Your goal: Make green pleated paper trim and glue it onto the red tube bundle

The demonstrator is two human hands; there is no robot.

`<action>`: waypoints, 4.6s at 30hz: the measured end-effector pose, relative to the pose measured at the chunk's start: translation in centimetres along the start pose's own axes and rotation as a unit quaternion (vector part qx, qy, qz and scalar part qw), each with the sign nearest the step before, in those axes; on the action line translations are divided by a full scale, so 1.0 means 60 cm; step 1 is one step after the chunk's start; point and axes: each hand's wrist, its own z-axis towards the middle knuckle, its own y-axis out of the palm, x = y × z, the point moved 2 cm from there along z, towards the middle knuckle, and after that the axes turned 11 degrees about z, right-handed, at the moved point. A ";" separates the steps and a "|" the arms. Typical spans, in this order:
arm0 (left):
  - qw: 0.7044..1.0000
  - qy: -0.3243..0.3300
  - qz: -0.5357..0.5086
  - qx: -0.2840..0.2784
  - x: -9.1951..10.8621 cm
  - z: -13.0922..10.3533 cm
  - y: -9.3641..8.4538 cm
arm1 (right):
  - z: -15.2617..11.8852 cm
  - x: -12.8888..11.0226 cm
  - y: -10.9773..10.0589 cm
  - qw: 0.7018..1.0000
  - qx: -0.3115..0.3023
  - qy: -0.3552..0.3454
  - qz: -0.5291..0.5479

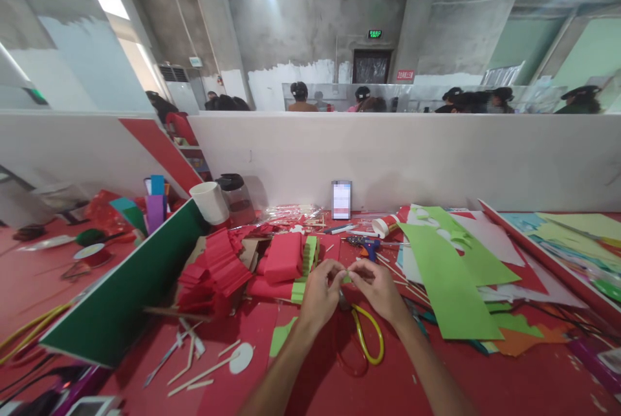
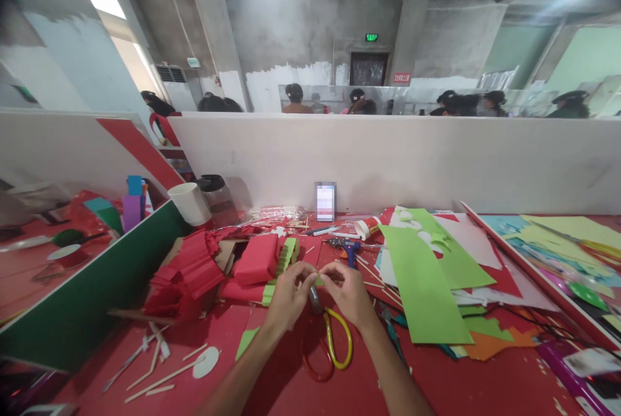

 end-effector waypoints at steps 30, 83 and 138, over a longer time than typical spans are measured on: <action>1.000 -0.004 -0.003 -0.028 -0.002 0.002 0.005 | 0.008 0.011 -0.019 0.999 0.031 -0.004 0.036; 0.972 -0.109 -0.206 -0.007 0.007 0.007 -0.001 | 0.005 0.012 -0.003 0.996 0.056 0.021 0.073; 0.990 -0.045 -0.077 -0.108 0.021 -0.002 -0.012 | -0.001 -0.006 -0.020 0.997 0.021 0.057 0.054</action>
